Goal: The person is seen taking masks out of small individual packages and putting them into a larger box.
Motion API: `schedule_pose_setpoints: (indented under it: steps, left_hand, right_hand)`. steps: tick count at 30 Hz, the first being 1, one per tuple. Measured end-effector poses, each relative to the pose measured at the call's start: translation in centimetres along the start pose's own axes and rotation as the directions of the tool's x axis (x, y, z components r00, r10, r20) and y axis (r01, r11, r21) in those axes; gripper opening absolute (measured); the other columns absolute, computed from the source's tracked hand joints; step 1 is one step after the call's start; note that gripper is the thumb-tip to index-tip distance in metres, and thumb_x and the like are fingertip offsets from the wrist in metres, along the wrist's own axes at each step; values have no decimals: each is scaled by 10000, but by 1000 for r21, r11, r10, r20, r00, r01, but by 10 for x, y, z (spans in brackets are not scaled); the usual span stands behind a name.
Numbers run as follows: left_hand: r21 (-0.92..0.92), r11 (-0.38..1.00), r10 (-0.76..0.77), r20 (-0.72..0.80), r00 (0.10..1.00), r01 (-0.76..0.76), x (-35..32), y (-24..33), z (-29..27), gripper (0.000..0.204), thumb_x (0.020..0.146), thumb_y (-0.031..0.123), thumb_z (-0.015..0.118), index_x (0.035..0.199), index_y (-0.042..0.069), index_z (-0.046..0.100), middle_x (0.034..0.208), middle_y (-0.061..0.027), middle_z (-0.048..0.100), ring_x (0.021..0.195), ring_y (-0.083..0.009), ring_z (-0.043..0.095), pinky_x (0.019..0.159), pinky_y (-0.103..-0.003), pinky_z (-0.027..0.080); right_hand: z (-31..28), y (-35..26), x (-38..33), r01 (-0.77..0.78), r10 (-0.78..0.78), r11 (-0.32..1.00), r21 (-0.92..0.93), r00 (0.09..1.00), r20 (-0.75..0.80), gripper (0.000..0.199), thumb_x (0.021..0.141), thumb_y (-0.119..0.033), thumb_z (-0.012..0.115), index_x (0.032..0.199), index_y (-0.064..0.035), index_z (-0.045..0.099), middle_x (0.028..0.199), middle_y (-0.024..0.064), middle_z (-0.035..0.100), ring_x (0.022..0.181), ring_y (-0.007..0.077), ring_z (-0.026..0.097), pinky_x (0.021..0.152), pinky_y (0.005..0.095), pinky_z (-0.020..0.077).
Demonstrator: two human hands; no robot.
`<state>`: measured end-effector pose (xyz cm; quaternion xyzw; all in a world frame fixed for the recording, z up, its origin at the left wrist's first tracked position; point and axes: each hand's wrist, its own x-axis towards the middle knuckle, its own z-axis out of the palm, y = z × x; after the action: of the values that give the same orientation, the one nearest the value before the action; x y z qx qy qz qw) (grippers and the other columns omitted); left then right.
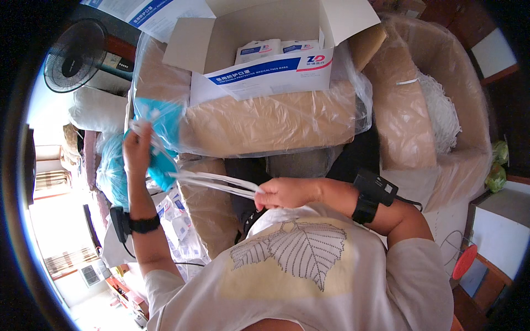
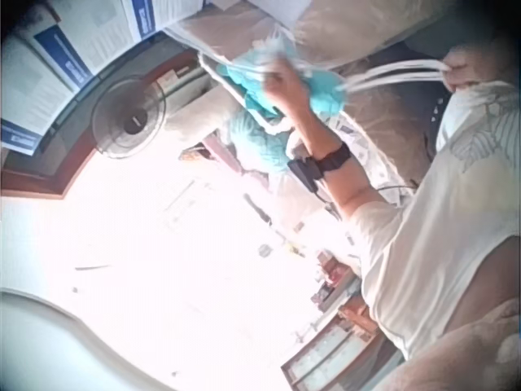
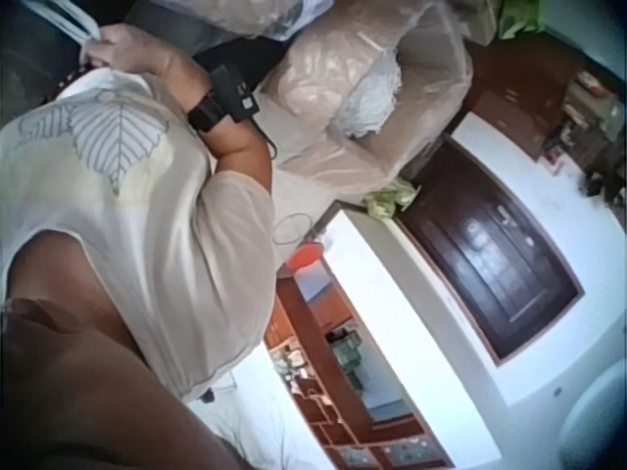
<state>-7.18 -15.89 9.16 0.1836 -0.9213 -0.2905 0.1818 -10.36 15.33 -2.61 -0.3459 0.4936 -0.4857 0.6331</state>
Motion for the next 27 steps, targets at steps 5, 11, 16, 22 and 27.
schedule_pose_setpoints:
  steps: [5, 11, 16, 22, 27]
  left_hand:
    - [-299, 954, 234, 687, 688, -25, -68, 15, 66, 276, 780, 243, 651, 1012, 94, 623, 796, -63, 651, 735, -149, 612, 672, -277, 470]
    - [-460, 853, 315, 830, 460, 245, -116, 33, 128, 395, 816, 371, 603, 991, 18, 577, 714, -101, 601, 646, -163, 557, 604, -290, 434]
    - [-477, 690, 416, 877, 242, 545, -132, 44, 134, 348, 904, 342, 475, 1001, 27, 589, 835, -5, 589, 792, -83, 497, 717, -239, 404]
    - [-290, 569, 312, 942, 125, 769, -154, 46, 135, 337, 930, 346, 413, 783, 64, 523, 743, 46, 485, 700, -62, 436, 636, -219, 380]
    - [-605, 587, 588, 775, 231, 539, -142, 59, 116, 289, 919, 251, 455, 737, 35, 518, 615, -24, 488, 550, -142, 446, 514, -282, 373]
  right_hand:
    - [-19, -25, -2, -19, -9, 937, -350, 997, -79, 290, 904, -294, 434, 888, -32, 557, 748, 64, 560, 688, 161, 523, 641, 305, 409]
    - [-24, -68, -18, -136, 154, 840, -525, 988, -11, 256, 842, -255, 481, 857, -18, 575, 801, 151, 607, 752, 292, 584, 662, 374, 433]
    - [-21, -57, -27, -120, 203, 783, -610, 977, 68, 228, 848, -246, 449, 889, -70, 589, 813, 125, 621, 768, 289, 593, 677, 373, 447]
    - [-14, -67, -44, -124, 221, 724, -679, 974, 58, 287, 896, -316, 409, 907, -69, 555, 814, 158, 602, 768, 328, 582, 659, 406, 438]
    - [-10, -75, -79, -140, 246, 839, -526, 960, 136, 374, 928, -370, 360, 883, -27, 503, 741, 190, 558, 703, 350, 547, 638, 405, 419]
